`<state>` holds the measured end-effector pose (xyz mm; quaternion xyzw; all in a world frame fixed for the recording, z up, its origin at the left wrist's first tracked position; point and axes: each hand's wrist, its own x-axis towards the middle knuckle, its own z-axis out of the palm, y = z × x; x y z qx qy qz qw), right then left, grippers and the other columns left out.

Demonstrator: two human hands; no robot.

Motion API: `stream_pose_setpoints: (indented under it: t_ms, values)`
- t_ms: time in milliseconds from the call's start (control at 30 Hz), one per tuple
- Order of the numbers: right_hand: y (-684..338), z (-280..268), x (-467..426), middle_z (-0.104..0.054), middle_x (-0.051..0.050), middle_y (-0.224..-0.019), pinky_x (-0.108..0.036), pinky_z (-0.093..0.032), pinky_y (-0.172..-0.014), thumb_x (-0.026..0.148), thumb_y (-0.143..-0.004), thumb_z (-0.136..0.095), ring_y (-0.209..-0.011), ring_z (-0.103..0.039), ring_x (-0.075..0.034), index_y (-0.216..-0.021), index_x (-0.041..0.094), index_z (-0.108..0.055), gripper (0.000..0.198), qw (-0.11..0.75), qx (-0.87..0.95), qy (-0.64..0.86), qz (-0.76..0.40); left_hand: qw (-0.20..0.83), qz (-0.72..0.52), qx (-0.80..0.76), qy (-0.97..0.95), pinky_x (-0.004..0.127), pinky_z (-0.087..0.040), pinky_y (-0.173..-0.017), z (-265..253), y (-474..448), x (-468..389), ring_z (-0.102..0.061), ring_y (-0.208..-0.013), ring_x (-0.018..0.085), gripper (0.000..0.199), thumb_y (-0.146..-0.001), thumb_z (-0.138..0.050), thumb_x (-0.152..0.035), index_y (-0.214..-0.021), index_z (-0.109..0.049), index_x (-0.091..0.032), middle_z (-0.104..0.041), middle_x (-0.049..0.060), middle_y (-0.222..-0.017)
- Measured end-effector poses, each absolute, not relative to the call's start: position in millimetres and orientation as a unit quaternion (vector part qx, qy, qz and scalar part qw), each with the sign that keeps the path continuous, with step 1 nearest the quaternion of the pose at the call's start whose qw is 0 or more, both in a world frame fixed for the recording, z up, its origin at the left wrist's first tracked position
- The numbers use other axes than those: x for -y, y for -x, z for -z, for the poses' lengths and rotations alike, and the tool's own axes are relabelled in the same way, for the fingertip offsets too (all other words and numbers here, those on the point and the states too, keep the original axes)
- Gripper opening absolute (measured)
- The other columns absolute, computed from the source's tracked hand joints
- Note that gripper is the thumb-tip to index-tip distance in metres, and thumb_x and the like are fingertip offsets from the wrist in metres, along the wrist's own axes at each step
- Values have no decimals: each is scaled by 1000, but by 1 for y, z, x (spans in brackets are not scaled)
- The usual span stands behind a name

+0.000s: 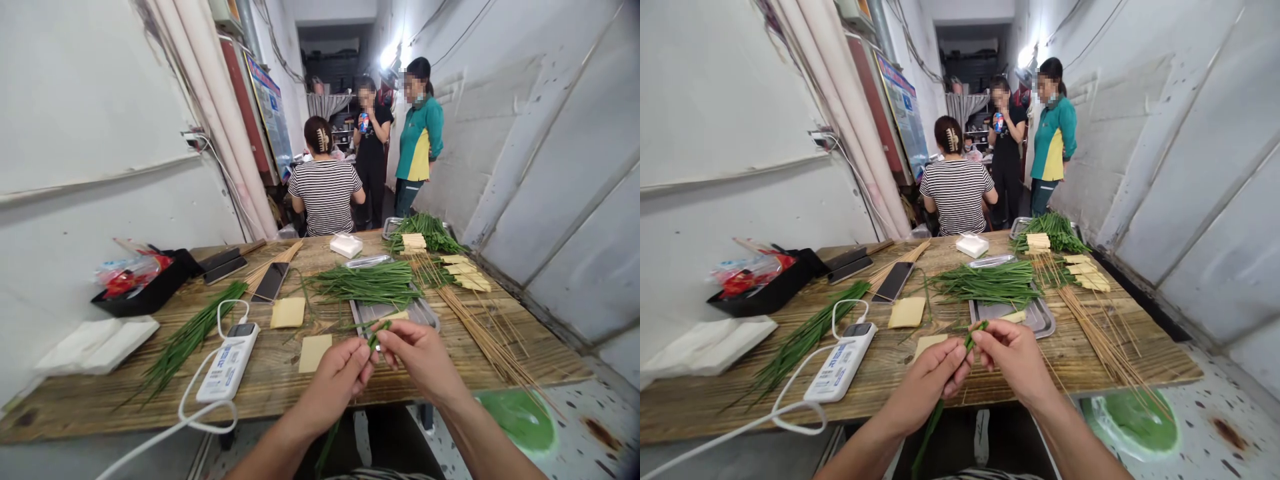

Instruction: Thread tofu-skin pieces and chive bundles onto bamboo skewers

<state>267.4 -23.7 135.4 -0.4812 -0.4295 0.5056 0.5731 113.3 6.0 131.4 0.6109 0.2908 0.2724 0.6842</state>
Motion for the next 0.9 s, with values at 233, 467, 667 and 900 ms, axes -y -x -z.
stream_pose_setpoints:
  t_ms: [233,467,667,900]
  values:
    - [-267,-138,25,-56,2,-57,-19,-37,-47,46,-74,-68,-49,-45,-6,-94,15,-69,37,577,440,475,-498,698,-292,-301,-581,17,-22,-41,-137,-118,-5,-30,-44,4,35,-86,-50,-49,-78,-49,-15,-40,-6,-58]
    - [-267,-144,24,-56,3,-55,-20,-36,-48,47,-72,-69,-49,-45,-7,-101,12,-66,45,579,436,483,-491,683,-291,-309,-595,17,-24,-41,-134,-120,-5,-34,-43,4,33,-86,-50,-48,-78,-47,-16,-46,-5,-60]
    - [-269,-141,22,-55,3,-55,-20,-35,-48,47,-72,-68,-49,-44,-7,-93,13,-67,40,582,438,478,-491,674,-278,-314,-608,17,-21,-40,-132,-121,-7,-31,-42,4,35,-86,-50,-50,-84,-50,-15,-47,-5,-58]
    - [-267,-137,21,-52,4,-59,-20,-33,-47,42,-72,-68,-48,-42,-5,-90,13,-67,34,577,446,472,-495,674,-278,-337,-596,17,-20,-40,-125,-120,-6,-30,-42,4,38,-84,-51,-53,-88,-51,-15,-47,-5,-59]
